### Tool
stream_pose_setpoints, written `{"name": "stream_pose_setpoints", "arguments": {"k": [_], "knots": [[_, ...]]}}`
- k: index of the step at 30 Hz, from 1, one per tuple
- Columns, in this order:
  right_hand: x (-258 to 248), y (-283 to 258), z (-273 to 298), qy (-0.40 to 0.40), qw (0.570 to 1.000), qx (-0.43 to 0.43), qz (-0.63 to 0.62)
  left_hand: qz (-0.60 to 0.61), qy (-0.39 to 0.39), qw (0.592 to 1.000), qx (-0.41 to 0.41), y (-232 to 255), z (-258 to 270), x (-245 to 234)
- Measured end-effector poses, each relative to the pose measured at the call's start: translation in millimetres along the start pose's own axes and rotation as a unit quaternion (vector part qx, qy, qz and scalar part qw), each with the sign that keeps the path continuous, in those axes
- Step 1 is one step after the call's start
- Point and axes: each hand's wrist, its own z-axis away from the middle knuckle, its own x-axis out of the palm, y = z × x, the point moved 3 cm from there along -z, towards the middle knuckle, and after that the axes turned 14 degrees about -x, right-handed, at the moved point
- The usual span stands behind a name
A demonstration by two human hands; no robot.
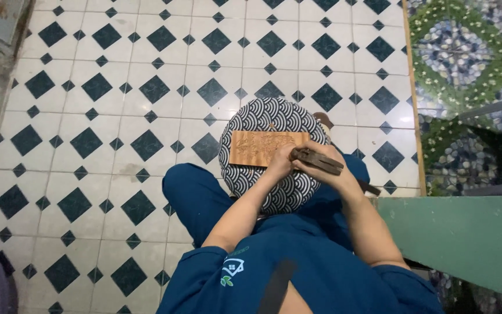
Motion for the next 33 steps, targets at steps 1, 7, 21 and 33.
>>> {"name": "stream_pose_setpoints", "arguments": {"k": [1,7,21,33], "knots": [[-3.7,-0.4,-0.3,0.001,1.0,-0.001,0.002,0.001,0.0,1.0,0.002,-2.4,-3.1,1.9],[-13.1,-10.0,-1.2,0.033,0.998,-0.058,0.0,-0.057,0.017,0.994,-0.09,5.7,1.4,-3.2],[-13.7,-2.5,32.5,0.008,0.999,-0.014,0.031,-0.024,0.038,0.997,-0.056,20.6,26.8,22.5],[1.5,9.5,46.4,-0.061,0.996,0.038,0.058,-0.072,0.091,0.99,0.081,-14.0,30.7,45.4]]}}
